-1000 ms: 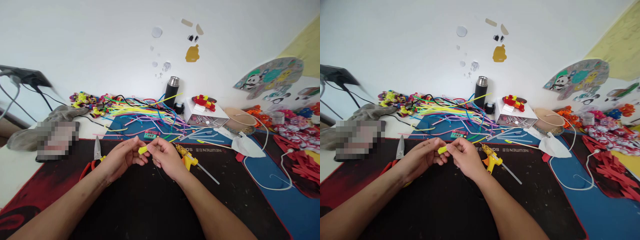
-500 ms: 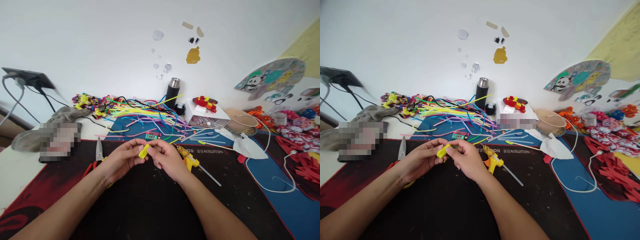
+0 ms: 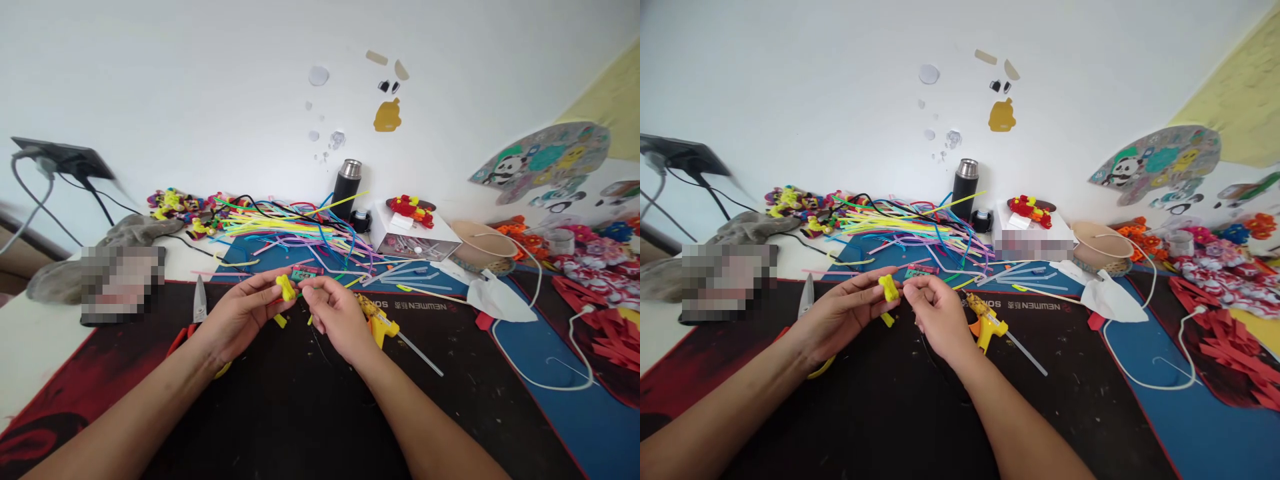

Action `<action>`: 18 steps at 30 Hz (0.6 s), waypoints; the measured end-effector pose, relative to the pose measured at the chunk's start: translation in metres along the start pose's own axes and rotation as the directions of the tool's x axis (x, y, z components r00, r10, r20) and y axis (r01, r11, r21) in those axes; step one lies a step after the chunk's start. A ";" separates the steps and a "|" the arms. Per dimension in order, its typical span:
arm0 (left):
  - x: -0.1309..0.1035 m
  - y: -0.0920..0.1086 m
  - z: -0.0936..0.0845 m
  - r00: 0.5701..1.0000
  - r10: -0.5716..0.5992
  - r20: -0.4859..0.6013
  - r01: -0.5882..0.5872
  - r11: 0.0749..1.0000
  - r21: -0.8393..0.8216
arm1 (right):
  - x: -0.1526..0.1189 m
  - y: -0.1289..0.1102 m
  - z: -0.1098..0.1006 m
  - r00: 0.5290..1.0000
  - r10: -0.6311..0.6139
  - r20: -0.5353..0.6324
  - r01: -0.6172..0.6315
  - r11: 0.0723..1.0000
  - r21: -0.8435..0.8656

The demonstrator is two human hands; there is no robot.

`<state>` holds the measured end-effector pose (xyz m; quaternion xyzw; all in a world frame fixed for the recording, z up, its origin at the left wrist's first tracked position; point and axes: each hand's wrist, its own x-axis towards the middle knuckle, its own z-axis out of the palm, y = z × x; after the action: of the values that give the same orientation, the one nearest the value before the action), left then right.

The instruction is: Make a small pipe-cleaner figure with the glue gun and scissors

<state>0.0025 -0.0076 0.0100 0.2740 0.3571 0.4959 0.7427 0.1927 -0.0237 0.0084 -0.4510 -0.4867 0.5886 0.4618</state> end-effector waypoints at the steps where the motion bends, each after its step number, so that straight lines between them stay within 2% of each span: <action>1: 0.001 0.000 -0.001 1.000 0.017 -0.003 -0.017 1.000 -0.006 | 0.000 0.001 0.000 1.000 0.002 0.007 -0.002 1.000 -0.014; 5: 0.001 -0.001 -0.002 0.998 0.068 -0.019 -0.068 0.998 0.005 | -0.001 0.004 0.001 0.999 -0.009 0.042 0.011 0.998 -0.060; 9: 0.001 -0.001 -0.001 0.995 0.101 -0.024 -0.100 0.994 0.045 | -0.002 0.007 0.001 0.999 -0.038 0.028 0.041 0.992 -0.118; 18: 0.001 -0.004 -0.001 0.996 0.092 0.009 -0.092 0.992 0.086 | -0.001 0.010 0.002 0.999 -0.033 0.041 0.038 0.989 -0.143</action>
<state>0.0042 -0.0086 0.0057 0.3231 0.3632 0.5129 0.7075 0.1902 -0.0259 -0.0009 -0.4630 -0.5443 0.5524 0.4292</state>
